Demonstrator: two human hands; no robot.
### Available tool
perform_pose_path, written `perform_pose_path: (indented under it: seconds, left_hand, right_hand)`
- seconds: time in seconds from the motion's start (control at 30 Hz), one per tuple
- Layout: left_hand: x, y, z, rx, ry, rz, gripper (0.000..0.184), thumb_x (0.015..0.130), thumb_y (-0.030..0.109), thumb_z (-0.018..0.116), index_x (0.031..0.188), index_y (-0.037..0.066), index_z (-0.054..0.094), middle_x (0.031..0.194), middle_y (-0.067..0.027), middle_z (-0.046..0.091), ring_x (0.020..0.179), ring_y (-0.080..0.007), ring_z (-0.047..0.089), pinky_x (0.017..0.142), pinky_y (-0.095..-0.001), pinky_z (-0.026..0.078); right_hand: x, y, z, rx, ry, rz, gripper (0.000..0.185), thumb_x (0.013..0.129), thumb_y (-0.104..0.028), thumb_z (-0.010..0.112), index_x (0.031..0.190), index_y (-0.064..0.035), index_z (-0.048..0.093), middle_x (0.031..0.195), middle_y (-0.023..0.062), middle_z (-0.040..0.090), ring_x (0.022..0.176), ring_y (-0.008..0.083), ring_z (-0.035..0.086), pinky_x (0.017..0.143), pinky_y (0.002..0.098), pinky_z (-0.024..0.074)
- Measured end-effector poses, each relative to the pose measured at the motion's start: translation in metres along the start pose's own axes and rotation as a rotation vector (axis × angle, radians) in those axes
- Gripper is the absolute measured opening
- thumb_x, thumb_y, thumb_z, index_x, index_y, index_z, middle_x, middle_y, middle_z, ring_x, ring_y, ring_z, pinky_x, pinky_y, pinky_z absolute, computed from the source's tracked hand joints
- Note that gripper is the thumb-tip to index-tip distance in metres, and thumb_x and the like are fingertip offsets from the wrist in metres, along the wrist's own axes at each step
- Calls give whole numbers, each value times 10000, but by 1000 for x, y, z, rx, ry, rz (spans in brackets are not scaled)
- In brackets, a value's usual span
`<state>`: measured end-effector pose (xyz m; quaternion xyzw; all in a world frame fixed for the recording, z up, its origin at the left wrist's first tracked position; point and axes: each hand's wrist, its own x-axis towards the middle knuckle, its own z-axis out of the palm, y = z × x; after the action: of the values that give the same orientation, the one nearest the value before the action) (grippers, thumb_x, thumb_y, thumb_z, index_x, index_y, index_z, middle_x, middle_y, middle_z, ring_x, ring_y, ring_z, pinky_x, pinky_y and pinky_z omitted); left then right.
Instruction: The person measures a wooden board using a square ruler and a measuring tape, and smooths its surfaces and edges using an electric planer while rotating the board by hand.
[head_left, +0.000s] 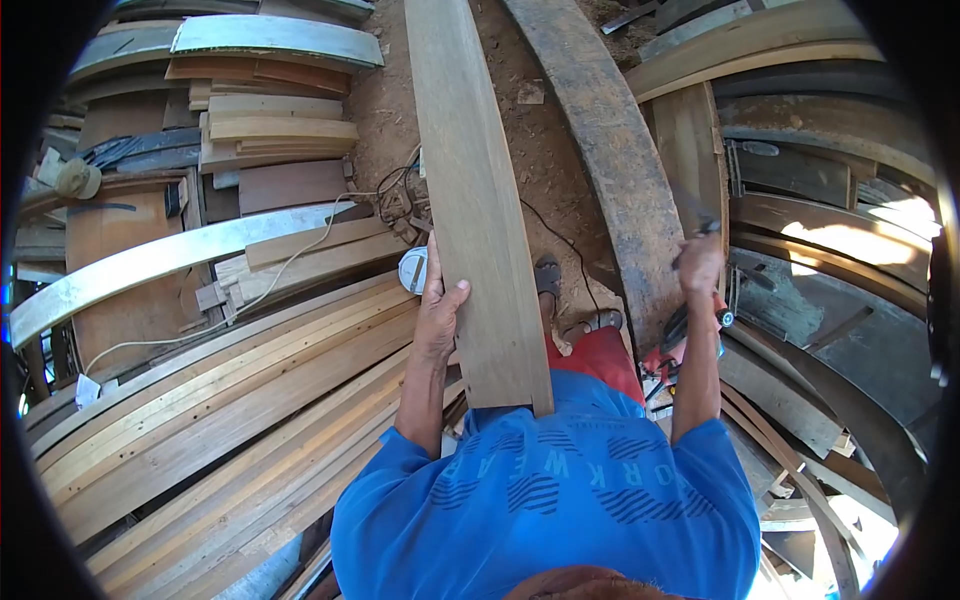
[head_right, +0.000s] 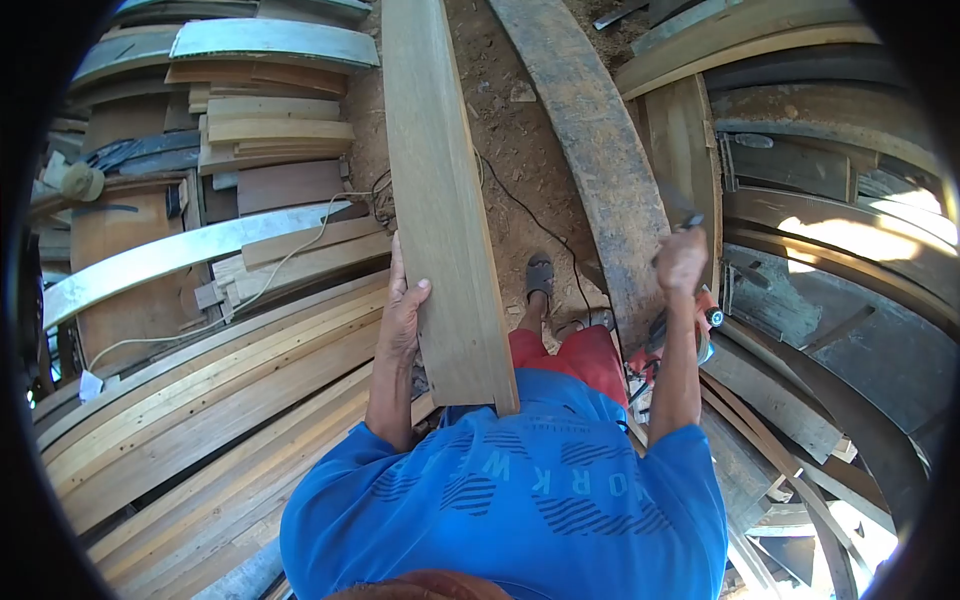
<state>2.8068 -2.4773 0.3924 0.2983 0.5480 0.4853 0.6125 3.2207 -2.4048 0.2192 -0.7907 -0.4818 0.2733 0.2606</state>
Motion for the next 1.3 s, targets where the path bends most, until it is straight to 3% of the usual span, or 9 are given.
perform_pose_path:
  seconds: [0.03,0.07,0.1,0.17,0.27,0.4,0.87,0.97,1.3]
  left_hand:
    - [-3,3,-4,6,0,-10,920,846,28,550,1613,136,53,1641,-94,193,1466,-227,284,1189,-344,239]
    - [-6,4,-6,14,7,-2,911,849,15,540,1611,120,53,1638,-107,198,1468,-228,280,1189,-343,231]
    - [-8,4,-7,23,15,6,902,852,1,531,1609,105,52,1636,-119,202,1470,-230,276,1189,-341,224]
    - [-9,4,-9,97,21,55,886,858,-14,520,1602,70,48,1630,-144,212,1474,-232,267,1190,-340,212]
    - [-10,1,-8,230,16,147,854,883,-8,524,1584,-2,36,1610,-190,242,1477,-237,255,1192,-344,202]
    - [-13,9,-11,172,6,130,849,893,-9,528,1583,-1,35,1608,-188,251,1472,-241,266,1189,-344,210]
    - [-11,31,-15,376,25,168,824,903,-56,512,1597,55,81,1598,-190,282,1446,-237,328,1164,-345,274]
    - [-13,25,-16,291,37,127,815,909,-52,509,1600,76,98,1571,-183,328,1421,-236,365,1157,-350,293]
    - [-13,27,-3,275,83,57,769,908,34,558,1565,107,164,1473,-186,410,1368,-271,425,1125,-436,360]
  right_hand:
    - [-5,-19,-18,456,161,178,148,966,-104,510,1069,-16,569,847,86,613,695,204,638,590,322,518]
    - [-13,-34,-31,591,325,43,132,983,-95,470,1051,-25,559,807,27,585,574,153,571,511,269,463]
    - [-19,-55,-54,681,306,215,141,1020,-126,443,1082,-49,543,769,17,579,543,120,521,489,244,434]
    - [-35,-76,-66,1023,250,173,154,1043,-191,458,1070,-68,547,702,1,535,520,82,470,470,220,401]
    - [-54,-112,-76,1173,-248,205,172,1047,-238,489,1074,-77,545,650,-22,477,493,61,423,447,215,372]
    - [-66,-138,-56,1056,-612,186,214,1040,-281,528,1087,-74,552,631,-37,442,458,54,382,427,222,364]
    - [-70,-158,-11,872,-568,122,230,1046,-310,519,1048,-82,549,645,-51,459,488,30,391,453,194,346]
    - [-68,-159,-10,826,-567,113,231,1049,-312,512,1032,-85,548,645,-56,459,489,26,391,450,191,342]
    - [-67,-154,-7,764,-540,173,199,1061,-243,452,973,-84,533,635,-44,448,488,35,385,438,211,334]
